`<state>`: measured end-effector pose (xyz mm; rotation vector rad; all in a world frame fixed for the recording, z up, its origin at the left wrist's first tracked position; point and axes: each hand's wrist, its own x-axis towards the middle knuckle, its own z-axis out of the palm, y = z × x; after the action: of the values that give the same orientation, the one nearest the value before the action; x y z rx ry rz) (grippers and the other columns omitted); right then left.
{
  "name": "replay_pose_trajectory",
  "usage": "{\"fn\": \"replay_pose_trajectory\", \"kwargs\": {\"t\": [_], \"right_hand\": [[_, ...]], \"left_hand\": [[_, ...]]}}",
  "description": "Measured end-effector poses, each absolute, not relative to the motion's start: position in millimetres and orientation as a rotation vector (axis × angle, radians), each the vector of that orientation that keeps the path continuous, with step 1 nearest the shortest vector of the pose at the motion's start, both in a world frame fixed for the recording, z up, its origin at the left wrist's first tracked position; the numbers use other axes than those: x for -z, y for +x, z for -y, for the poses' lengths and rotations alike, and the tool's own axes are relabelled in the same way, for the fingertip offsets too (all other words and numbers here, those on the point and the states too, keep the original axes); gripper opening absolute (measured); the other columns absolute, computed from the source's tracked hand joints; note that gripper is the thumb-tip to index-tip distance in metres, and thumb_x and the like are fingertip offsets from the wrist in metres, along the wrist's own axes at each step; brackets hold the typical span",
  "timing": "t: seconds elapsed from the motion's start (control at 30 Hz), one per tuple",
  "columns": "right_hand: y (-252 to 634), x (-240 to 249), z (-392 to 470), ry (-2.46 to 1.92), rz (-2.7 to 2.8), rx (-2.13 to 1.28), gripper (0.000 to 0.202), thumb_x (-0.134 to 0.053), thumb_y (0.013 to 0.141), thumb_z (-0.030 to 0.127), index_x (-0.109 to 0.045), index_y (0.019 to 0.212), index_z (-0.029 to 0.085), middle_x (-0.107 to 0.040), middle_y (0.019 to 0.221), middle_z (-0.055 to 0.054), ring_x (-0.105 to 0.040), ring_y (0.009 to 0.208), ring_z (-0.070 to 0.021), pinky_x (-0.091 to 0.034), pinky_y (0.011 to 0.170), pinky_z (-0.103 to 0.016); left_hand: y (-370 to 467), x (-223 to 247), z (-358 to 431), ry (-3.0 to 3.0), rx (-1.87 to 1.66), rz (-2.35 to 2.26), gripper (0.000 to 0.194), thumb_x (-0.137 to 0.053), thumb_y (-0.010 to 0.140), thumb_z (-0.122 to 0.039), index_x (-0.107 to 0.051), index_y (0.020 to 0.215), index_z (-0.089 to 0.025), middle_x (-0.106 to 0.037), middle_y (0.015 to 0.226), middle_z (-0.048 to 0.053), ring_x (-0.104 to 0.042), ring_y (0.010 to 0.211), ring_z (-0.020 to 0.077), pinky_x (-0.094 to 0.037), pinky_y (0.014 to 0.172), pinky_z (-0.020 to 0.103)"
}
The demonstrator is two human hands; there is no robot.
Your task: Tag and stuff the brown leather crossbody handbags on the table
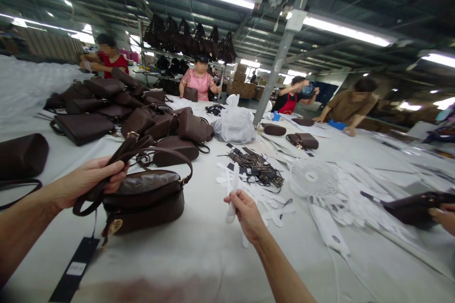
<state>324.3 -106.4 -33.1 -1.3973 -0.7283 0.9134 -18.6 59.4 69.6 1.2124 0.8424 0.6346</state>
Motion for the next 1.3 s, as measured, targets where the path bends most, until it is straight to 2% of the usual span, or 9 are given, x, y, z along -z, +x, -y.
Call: {"fn": "replay_pose_trajectory", "kwargs": {"t": [0.2,0.33,0.47,0.57,0.7,0.83,1.0,1.2,1.3], "right_hand": [[273.8,0.6,96.0,-1.093,0.518,-0.915,0.036,-0.085,0.06,0.04,-0.061,0.078,0.02,-0.072,0.074,0.002,-0.037,0.042,-0.003,-0.03,0.037,-0.014],[231.0,-22.6,83.2,-1.005,0.608,-0.95,0.034,-0.086,0.06,0.035,-0.061,0.079,0.019,-0.075,0.097,-0.004,-0.055,0.048,-0.005,-0.042,0.04,-0.015],[193.7,-25.9,63.4,-1.006,0.762,-0.829,0.034,-0.083,0.065,0.038,-0.063,0.084,0.018,-0.074,0.104,-0.009,-0.068,0.059,-0.0128,-0.056,0.052,-0.022],[172.5,-18.9,45.1,-1.007,0.888,-0.687,0.033,-0.08,0.069,0.039,-0.064,0.086,0.017,-0.072,0.109,-0.011,-0.072,0.065,-0.0181,-0.06,0.056,-0.027],[148.7,-14.3,29.7,-0.992,1.045,-0.575,0.028,-0.075,0.074,0.042,-0.067,0.085,0.017,-0.071,0.109,-0.014,-0.072,0.066,-0.0208,-0.062,0.055,-0.031],[139.4,-16.6,35.3,-0.955,1.189,-0.576,0.026,-0.073,0.076,0.045,-0.07,0.081,0.019,-0.073,0.107,-0.013,-0.073,0.07,-0.0229,-0.062,0.057,-0.03],[148.7,-19.9,37.3,-0.988,1.203,-0.479,0.025,-0.071,0.078,0.044,-0.073,0.085,0.021,-0.075,0.088,-0.009,-0.073,0.076,-0.0247,-0.063,0.063,-0.031],[127.9,-23.3,11.1,-0.925,1.011,-0.656,0.034,-0.073,0.074,0.05,-0.073,0.086,0.018,-0.074,0.098,-0.012,-0.072,0.088,-0.0283,-0.062,0.076,-0.039],[127.3,-24.3,8.2,-0.916,1.079,-0.756,0.035,-0.075,0.069,0.053,-0.075,0.085,0.022,-0.074,0.105,-0.012,-0.073,0.079,-0.0283,-0.062,0.063,-0.037]], "left_hand": [[-16.7,-67.0,-58.8,1.272,-0.654,-0.741,0.042,-0.073,0.07,-0.048,-0.044,0.075,-0.019,-0.041,0.056,-0.009,-0.033,0.045,0.0046,-0.025,0.042,0.017],[-17.4,-65.1,-57.6,1.313,-0.679,-0.701,0.043,-0.071,0.071,-0.051,-0.044,0.075,-0.019,-0.043,0.056,-0.009,-0.034,0.042,0.004,-0.026,0.041,0.017],[-17.3,-62.7,-55.1,1.362,-0.74,-0.728,0.039,-0.064,0.074,-0.053,-0.048,0.078,-0.017,-0.06,0.07,0.0,-0.039,0.043,0.0039,-0.03,0.041,0.018],[-14.0,-61.9,-51.0,1.379,-0.752,-0.721,0.033,-0.063,0.074,-0.047,-0.053,0.081,-0.016,-0.062,0.068,0.0,-0.038,0.041,0.0046,-0.029,0.039,0.019],[-8.7,-60.9,-47.0,1.368,-0.818,-0.696,0.022,-0.064,0.067,-0.03,-0.052,0.081,-0.018,-0.047,0.052,-0.008,-0.038,0.04,0.0062,-0.026,0.038,0.019],[-10.9,-57.6,-48.6,1.342,-0.94,-0.64,0.022,-0.058,0.056,-0.014,-0.053,0.077,-0.017,-0.052,0.058,-0.007,-0.039,0.045,0.0057,-0.028,0.043,0.018],[-14.2,-54.5,-49.3,1.278,-0.948,-0.646,0.018,-0.058,0.063,-0.02,-0.053,0.08,-0.018,-0.066,0.073,0.001,-0.039,0.043,0.0059,-0.027,0.042,0.021],[-2.6,-50.5,-49.3,1.307,-1.003,-0.579,0.024,-0.066,0.069,-0.03,-0.06,0.088,-0.016,-0.053,0.065,-0.004,-0.036,0.045,0.006,-0.024,0.045,0.022],[-4.9,-51.6,-51.1,1.314,-1.08,-0.603,0.024,-0.065,0.067,-0.026,-0.058,0.088,-0.018,-0.047,0.061,-0.006,-0.036,0.05,0.0073,-0.026,0.048,0.021]]}}
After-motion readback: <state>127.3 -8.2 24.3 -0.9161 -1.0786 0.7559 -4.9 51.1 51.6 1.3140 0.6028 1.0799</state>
